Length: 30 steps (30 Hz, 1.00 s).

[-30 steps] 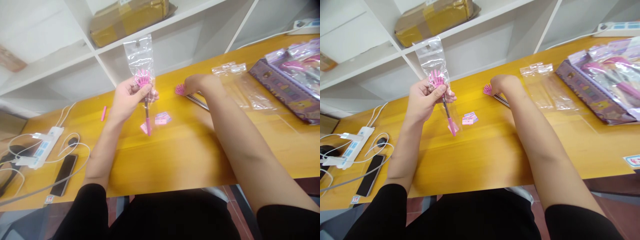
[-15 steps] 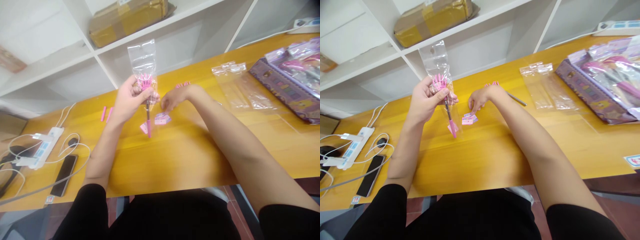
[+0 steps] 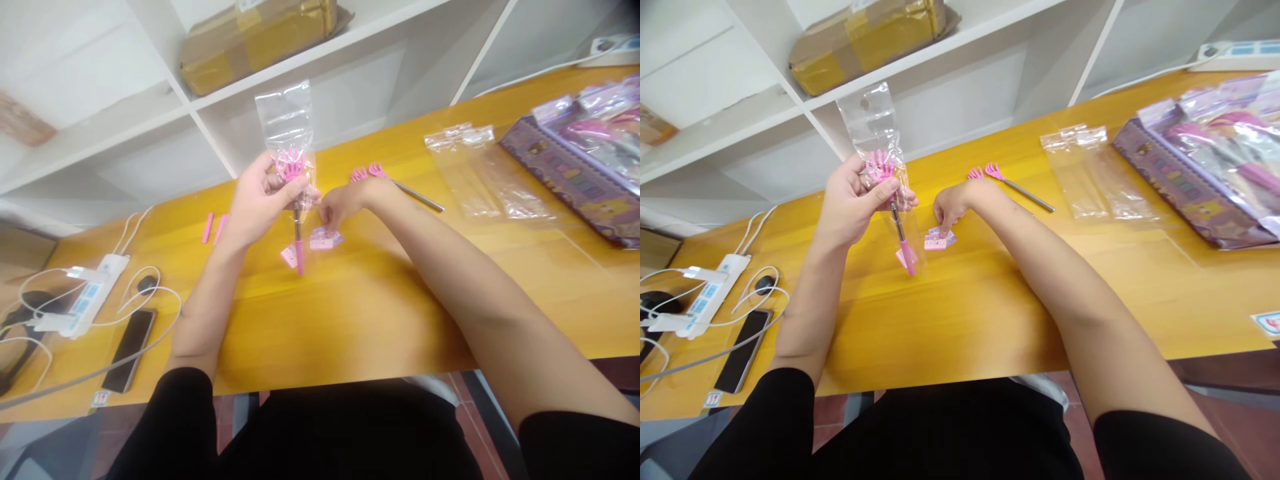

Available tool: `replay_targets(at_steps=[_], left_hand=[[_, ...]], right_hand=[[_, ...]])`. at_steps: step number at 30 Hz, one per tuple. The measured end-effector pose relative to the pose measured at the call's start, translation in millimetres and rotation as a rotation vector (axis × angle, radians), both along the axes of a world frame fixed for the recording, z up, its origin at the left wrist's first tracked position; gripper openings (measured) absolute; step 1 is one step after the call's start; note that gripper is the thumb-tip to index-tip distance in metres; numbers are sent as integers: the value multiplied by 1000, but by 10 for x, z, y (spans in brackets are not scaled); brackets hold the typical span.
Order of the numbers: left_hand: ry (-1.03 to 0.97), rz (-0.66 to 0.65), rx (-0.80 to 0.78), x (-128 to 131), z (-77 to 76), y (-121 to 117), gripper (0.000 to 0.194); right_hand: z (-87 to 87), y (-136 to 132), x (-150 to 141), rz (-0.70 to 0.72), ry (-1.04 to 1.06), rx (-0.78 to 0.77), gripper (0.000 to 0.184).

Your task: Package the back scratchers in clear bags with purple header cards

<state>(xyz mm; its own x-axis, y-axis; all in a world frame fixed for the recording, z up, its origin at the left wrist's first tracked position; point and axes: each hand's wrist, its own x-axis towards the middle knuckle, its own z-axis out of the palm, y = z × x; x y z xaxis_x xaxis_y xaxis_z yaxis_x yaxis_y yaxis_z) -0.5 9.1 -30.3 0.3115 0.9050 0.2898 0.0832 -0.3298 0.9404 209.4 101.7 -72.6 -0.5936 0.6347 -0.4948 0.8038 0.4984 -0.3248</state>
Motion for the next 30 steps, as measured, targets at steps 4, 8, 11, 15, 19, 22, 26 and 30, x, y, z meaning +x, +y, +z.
replay_targets(at_steps=[4, 8, 11, 15, 19, 22, 26, 30], left_hand=[[0, -1, 3, -8, -12, 14, 58], [1, -2, -1, -3, 5, 8, 57], [-9, -4, -5, 8, 24, -4, 56], [-12, -12, -1, 18, 27, -14, 56], [4, -1, -13, 15, 13, -20, 56], [-7, -12, -18, 15, 4, -19, 55], [-23, -31, -37, 31, -3, -21, 53], [-5, -57, -63, 44, -6, -46, 45]], right_hand=[[-20, -6, -55, 44, -61, -60, 64], [-31, -47, -126, 52, -48, -21, 63], [-26, -78, -155, 56, -50, -14, 55], [-19, -82, -156, 80, -70, -35, 49], [-11, -69, -146, 80, -90, -48, 49], [10, -93, -152, 52, -100, -49, 50], [55, -182, -189, -17, -107, -19, 55], [109, -258, -200, -58, -93, -10, 56]])
